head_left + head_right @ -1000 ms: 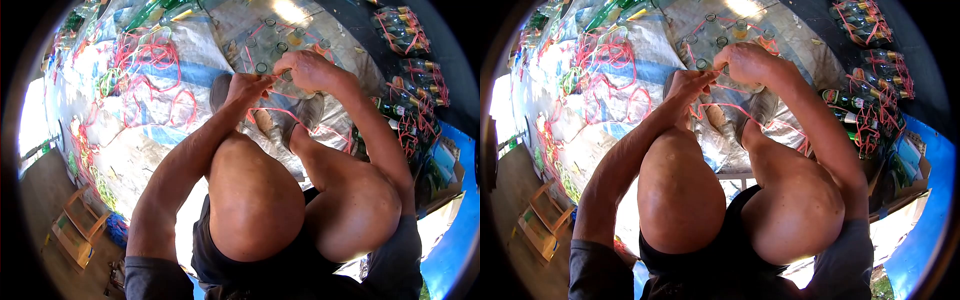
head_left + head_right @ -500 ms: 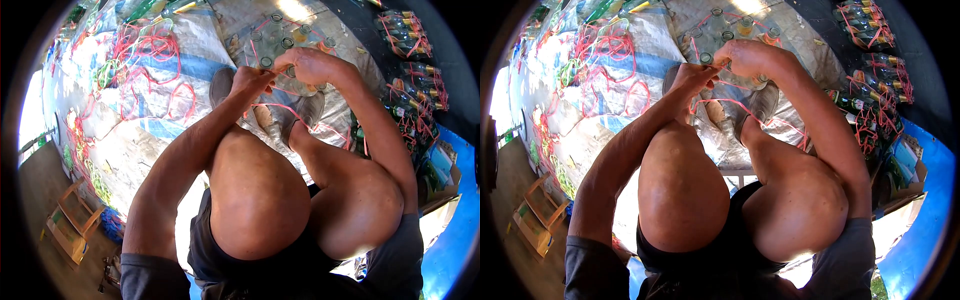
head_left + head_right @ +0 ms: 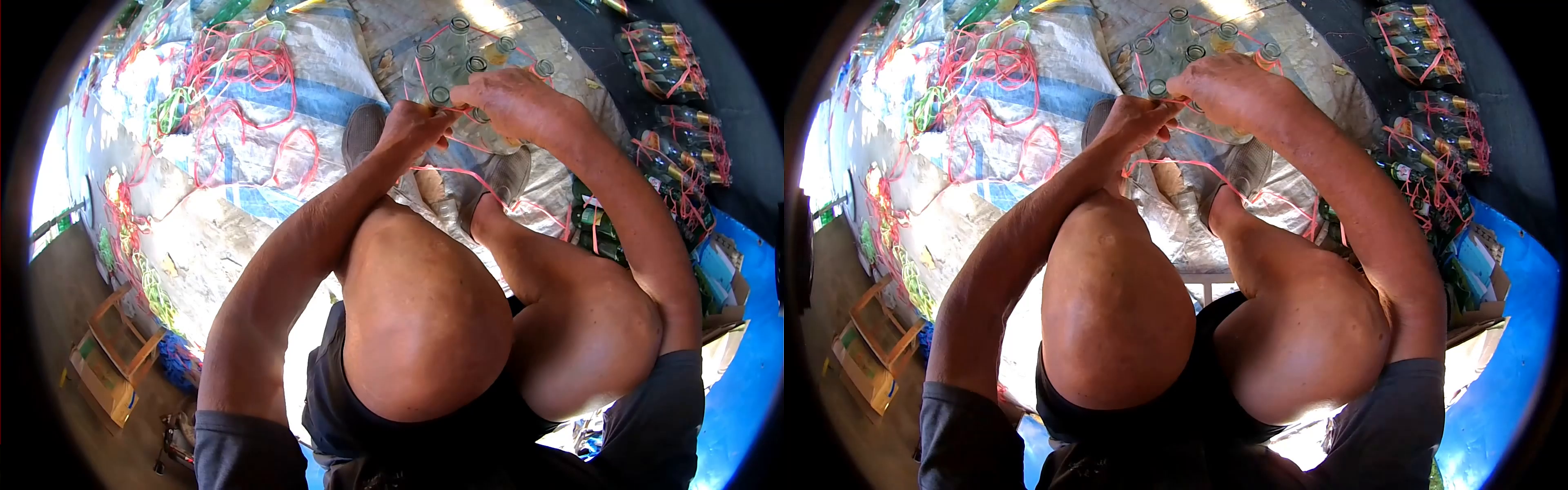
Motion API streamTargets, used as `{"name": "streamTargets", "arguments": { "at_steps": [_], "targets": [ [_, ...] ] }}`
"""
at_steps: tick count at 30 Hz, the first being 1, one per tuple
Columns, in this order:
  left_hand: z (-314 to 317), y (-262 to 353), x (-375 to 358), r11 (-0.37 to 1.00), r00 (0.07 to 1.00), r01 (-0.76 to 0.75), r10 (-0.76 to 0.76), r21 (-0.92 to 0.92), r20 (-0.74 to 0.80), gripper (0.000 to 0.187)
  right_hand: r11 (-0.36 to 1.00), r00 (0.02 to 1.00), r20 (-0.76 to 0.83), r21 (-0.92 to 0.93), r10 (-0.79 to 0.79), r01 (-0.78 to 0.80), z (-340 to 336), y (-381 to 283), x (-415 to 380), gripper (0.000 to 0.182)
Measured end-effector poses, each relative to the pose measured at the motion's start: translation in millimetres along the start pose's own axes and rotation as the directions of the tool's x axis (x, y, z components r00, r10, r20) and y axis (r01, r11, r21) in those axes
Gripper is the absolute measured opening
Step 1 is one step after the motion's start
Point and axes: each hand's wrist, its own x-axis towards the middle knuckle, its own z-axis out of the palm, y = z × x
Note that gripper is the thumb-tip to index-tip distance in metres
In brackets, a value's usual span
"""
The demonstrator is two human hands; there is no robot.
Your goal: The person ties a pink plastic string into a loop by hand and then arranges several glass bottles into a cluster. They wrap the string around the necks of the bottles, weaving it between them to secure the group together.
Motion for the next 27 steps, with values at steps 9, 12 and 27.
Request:
{"name": "streamTargets", "arguments": {
  "at_steps": [9, 12, 27],
  "targets": [
    [-1, -4, 1, 0.998, 0.998, -0.038, 0.041, -0.052, 0.052, 0.039, 0.973, 0.999, -0.034, -0.23, -0.026, 0.018, -2, 1, 3, 0.042],
    [-2, -7, 3, 0.998, 0.997, -0.047, 0.05, -0.049, 0.063, 0.04, 0.965, 0.999, -0.027, -0.26, -0.03, 0.022, -4, 1, 4, 0.042],
    [-5, -11, 3, 0.995, 0.982, -0.093, 0.097, -0.035, 0.164, 0.045, 0.961, 0.998, 0.035, -0.275, 0.049, -0.037, -14, 4, 3, 0.027]
  ]
}}
